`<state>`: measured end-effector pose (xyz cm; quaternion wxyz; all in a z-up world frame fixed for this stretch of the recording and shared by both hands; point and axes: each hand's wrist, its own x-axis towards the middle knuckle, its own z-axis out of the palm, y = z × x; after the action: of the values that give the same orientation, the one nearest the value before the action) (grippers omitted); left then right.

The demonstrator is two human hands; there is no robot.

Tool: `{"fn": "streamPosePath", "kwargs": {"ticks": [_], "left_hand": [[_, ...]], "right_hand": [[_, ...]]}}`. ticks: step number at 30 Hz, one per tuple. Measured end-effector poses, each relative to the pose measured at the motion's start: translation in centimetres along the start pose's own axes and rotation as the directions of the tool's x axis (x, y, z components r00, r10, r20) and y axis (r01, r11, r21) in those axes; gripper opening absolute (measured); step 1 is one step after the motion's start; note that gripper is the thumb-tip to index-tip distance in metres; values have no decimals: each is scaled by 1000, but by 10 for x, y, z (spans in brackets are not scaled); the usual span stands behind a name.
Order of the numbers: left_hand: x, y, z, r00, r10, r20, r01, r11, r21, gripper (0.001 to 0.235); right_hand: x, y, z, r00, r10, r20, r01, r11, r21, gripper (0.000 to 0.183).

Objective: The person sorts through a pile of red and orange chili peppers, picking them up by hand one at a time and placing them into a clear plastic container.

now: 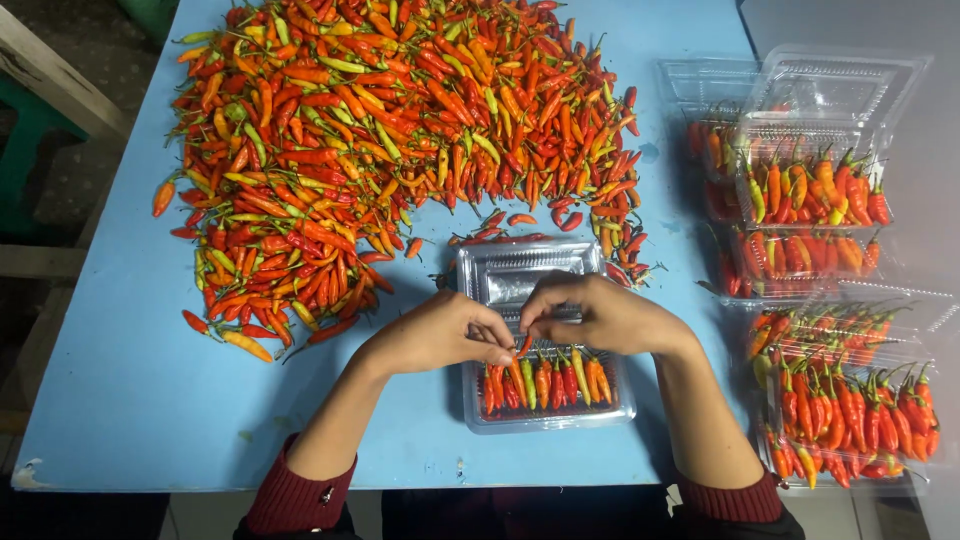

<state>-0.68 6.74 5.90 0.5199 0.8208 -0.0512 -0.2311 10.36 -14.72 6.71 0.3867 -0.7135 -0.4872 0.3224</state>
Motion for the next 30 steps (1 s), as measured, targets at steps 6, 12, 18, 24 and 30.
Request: {"fn": "streamPosePath", "kwargs": {"ticks": [6,12,18,24,30], "left_hand": [[1,-9,3,991,-126,52,121,988,93,10],[-8,2,-2,989,-149,22,146,985,93,10],[-11,7,-3,986,-152,71,142,982,125,15],[-7,-16,6,984,-145,104,127,979,161,19],[-12,14,10,993,-102,52,89,975,203,26]], "right_hand": [[6,-9,13,984,-17,176,28,998,-60,15],[7,-5,19,977,-17,213,44,992,-122,14],[7,-15,22,975,-23,222,48,993,-110,16],[10,-23,24,985,-24,170,63,972,-228,17],[5,-25,16,999,-16,29,23,964,-266,13]]}}
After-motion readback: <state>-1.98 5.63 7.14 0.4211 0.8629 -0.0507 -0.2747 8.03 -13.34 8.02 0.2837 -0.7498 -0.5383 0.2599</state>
